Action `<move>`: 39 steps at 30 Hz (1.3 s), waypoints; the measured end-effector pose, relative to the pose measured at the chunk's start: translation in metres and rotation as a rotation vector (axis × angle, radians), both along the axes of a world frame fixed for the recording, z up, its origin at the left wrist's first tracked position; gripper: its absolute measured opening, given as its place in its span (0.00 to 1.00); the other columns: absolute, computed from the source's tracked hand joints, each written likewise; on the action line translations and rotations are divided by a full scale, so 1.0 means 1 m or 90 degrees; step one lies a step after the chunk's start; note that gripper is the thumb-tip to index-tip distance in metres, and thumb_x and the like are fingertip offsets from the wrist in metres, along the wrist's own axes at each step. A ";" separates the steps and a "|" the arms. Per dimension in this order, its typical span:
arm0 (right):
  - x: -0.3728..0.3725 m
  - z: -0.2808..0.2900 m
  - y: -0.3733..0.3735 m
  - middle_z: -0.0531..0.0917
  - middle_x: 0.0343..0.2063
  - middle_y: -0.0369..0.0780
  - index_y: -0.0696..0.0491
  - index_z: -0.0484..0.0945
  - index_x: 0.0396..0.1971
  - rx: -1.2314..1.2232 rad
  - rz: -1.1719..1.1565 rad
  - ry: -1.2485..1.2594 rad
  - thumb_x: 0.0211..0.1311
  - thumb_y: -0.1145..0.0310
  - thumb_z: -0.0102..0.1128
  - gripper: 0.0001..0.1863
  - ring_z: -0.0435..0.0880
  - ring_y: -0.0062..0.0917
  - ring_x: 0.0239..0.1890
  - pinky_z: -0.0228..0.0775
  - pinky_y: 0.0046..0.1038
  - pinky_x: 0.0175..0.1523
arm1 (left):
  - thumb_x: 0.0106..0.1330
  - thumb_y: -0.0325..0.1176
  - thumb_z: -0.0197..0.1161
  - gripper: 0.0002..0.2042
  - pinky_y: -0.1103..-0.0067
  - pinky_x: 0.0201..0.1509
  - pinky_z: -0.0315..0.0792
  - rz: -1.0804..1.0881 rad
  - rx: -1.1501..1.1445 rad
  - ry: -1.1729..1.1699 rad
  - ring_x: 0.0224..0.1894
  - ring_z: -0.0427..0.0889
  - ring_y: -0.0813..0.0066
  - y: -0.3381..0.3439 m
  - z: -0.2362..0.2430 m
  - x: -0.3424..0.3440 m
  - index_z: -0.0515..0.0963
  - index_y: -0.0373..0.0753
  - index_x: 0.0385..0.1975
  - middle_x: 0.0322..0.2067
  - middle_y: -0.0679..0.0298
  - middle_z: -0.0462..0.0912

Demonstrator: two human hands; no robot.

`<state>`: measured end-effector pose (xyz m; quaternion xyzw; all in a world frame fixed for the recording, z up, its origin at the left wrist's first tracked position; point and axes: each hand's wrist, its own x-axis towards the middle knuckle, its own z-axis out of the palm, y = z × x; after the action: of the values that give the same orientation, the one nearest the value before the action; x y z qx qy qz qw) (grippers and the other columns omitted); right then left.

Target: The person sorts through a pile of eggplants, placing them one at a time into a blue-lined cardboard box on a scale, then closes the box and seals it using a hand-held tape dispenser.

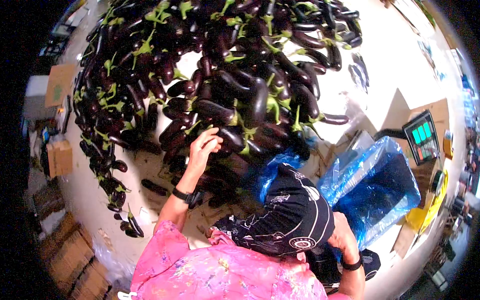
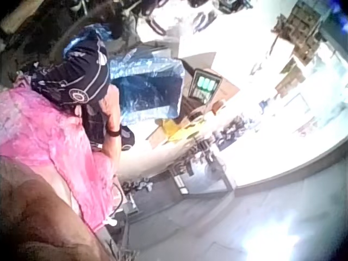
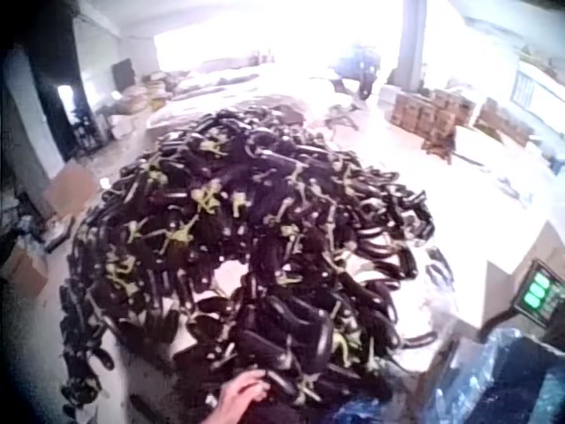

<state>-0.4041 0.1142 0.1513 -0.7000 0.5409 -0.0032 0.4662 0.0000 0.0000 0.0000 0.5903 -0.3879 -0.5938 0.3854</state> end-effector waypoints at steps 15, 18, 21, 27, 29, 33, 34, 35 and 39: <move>-0.010 -0.023 0.033 0.77 0.18 0.49 0.55 0.72 0.17 -0.082 0.043 0.011 0.49 0.64 0.56 0.10 0.76 0.49 0.24 0.65 0.43 0.25 | 0.67 0.36 0.53 0.19 0.81 0.44 0.72 -0.326 0.013 0.092 0.37 0.78 0.78 -0.021 0.043 -0.118 0.70 0.34 0.54 0.39 0.61 0.81; -0.010 -0.014 0.034 0.75 0.15 0.49 0.55 0.73 0.18 -0.068 0.004 0.023 0.46 0.65 0.57 0.09 0.75 0.49 0.22 0.65 0.43 0.25 | 0.67 0.36 0.54 0.18 0.81 0.47 0.71 -0.441 -0.027 0.143 0.41 0.78 0.78 -0.030 0.053 -0.152 0.71 0.35 0.55 0.41 0.61 0.80; -0.025 -0.025 0.062 0.75 0.18 0.52 0.58 0.75 0.23 -0.056 0.038 0.043 0.38 0.71 0.60 0.09 0.75 0.51 0.24 0.67 0.43 0.27 | 0.66 0.36 0.55 0.16 0.79 0.48 0.72 -0.471 -0.076 0.024 0.41 0.80 0.73 -0.019 0.010 -0.158 0.75 0.35 0.50 0.39 0.60 0.82; -0.017 -0.001 0.052 0.77 0.27 0.52 0.58 0.75 0.31 -0.007 -0.018 -0.060 0.39 0.76 0.56 0.13 0.76 0.49 0.34 0.69 0.44 0.37 | 0.61 0.30 0.58 0.09 0.74 0.47 0.73 -0.398 -0.094 -0.329 0.43 0.82 0.61 0.035 -0.087 -0.107 0.79 0.37 0.40 0.38 0.55 0.82; -0.020 -0.004 0.049 0.77 0.26 0.52 0.58 0.75 0.30 -0.038 0.001 -0.100 0.39 0.76 0.54 0.12 0.76 0.51 0.32 0.69 0.44 0.37 | 0.61 0.30 0.57 0.09 0.73 0.47 0.73 -0.377 -0.146 -0.347 0.41 0.81 0.59 0.037 -0.092 -0.114 0.79 0.36 0.39 0.36 0.55 0.82; -0.031 -0.006 0.048 0.77 0.27 0.52 0.59 0.75 0.27 0.073 0.067 -0.066 0.39 0.75 0.54 0.10 0.76 0.50 0.33 0.69 0.44 0.38 | 0.59 0.25 0.54 0.09 0.69 0.48 0.71 -0.330 -0.290 -0.378 0.41 0.78 0.54 0.011 -0.093 -0.138 0.77 0.34 0.37 0.37 0.52 0.80; -0.030 -0.006 0.048 0.77 0.27 0.52 0.59 0.75 0.27 0.072 0.067 -0.068 0.39 0.75 0.54 0.10 0.76 0.50 0.33 0.69 0.44 0.38 | 0.58 0.24 0.54 0.10 0.68 0.50 0.70 -0.311 -0.357 -0.408 0.43 0.77 0.53 0.002 -0.096 -0.144 0.77 0.33 0.39 0.39 0.52 0.79; -0.030 -0.006 0.048 0.76 0.25 0.52 0.59 0.75 0.26 0.051 0.051 -0.070 0.39 0.75 0.55 0.09 0.76 0.50 0.33 0.69 0.44 0.38 | 0.57 0.23 0.54 0.11 0.67 0.52 0.69 -0.305 -0.386 -0.435 0.46 0.75 0.53 -0.008 -0.098 -0.155 0.76 0.33 0.40 0.41 0.51 0.78; -0.028 -0.010 0.052 0.76 0.23 0.53 0.61 0.75 0.20 0.017 0.036 -0.072 0.38 0.70 0.58 0.09 0.76 0.50 0.31 0.69 0.43 0.37 | 0.52 0.31 0.66 0.22 0.60 0.54 0.65 -0.399 -0.396 -0.643 0.54 0.68 0.52 -0.040 -0.105 -0.183 0.72 0.35 0.48 0.49 0.52 0.72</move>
<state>-0.4326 0.1662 0.1409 -0.7075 0.4935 -0.0222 0.5053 -0.1830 -0.0398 -0.1052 0.5168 -0.8266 -0.1890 0.1179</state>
